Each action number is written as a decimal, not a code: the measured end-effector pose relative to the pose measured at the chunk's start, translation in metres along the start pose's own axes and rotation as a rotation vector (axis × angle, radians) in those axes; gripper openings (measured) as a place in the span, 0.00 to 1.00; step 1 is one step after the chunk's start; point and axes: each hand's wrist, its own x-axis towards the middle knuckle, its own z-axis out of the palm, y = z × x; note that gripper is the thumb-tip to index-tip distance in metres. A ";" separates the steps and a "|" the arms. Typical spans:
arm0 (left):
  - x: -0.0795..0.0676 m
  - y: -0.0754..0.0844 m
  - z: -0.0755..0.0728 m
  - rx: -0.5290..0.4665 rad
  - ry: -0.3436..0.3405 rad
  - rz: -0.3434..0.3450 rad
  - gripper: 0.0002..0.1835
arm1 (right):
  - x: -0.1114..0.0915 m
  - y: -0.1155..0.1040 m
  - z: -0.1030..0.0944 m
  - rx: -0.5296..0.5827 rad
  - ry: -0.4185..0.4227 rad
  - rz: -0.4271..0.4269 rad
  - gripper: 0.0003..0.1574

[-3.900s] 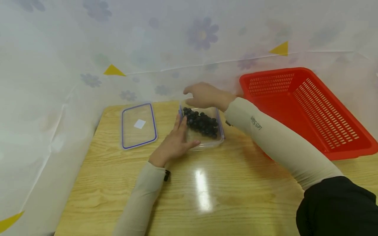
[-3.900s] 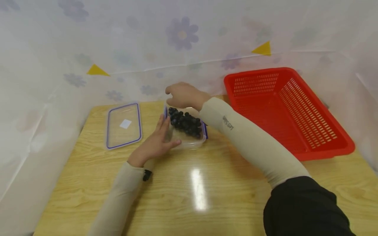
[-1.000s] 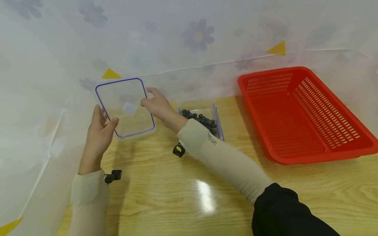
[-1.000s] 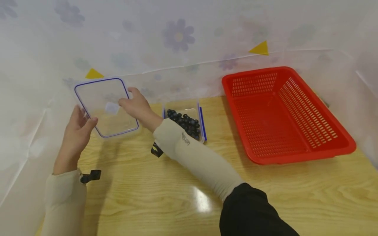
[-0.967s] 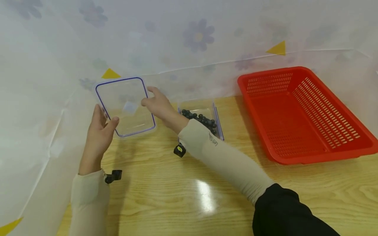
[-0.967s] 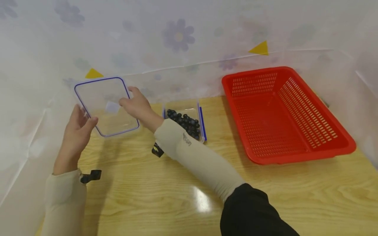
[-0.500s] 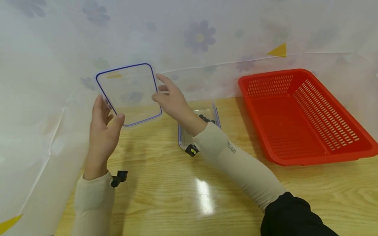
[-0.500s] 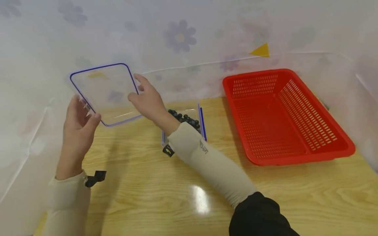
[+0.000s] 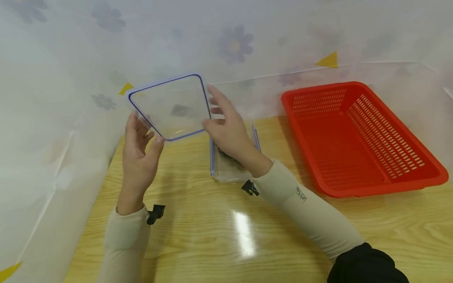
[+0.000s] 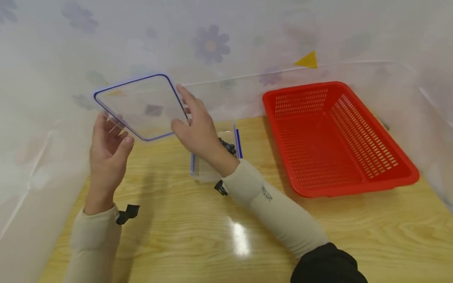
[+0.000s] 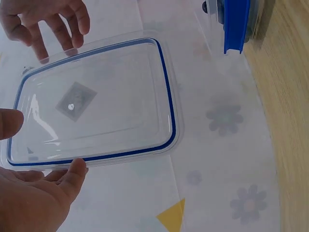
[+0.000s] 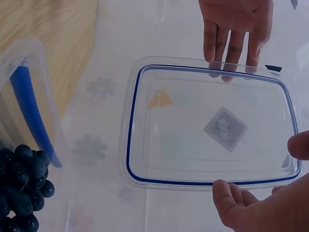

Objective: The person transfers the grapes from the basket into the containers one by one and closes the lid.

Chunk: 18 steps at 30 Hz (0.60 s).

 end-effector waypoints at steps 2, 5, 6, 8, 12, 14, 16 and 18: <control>-0.001 0.000 0.005 -0.013 0.012 0.030 0.37 | -0.004 0.001 -0.003 -0.001 0.041 -0.043 0.45; -0.002 0.000 0.014 -0.066 0.037 0.064 0.34 | -0.011 0.003 -0.007 -0.023 0.094 -0.107 0.44; -0.003 0.000 0.016 -0.092 0.044 0.065 0.33 | -0.013 0.003 -0.008 -0.035 0.109 -0.132 0.43; -0.005 -0.001 0.020 -0.147 0.058 0.063 0.32 | -0.016 0.007 -0.010 -0.067 0.130 -0.191 0.42; -0.007 -0.004 0.027 -0.248 0.083 0.071 0.34 | -0.021 0.015 -0.016 -0.115 0.155 -0.327 0.36; -0.006 -0.006 0.031 -0.295 0.085 0.095 0.35 | -0.024 0.020 -0.021 -0.089 0.156 -0.363 0.34; -0.004 -0.008 0.035 -0.352 0.075 0.127 0.32 | -0.028 0.023 -0.026 -0.017 0.155 -0.368 0.33; -0.003 -0.009 0.038 -0.406 0.065 0.145 0.27 | -0.031 0.026 -0.032 0.072 0.151 -0.358 0.32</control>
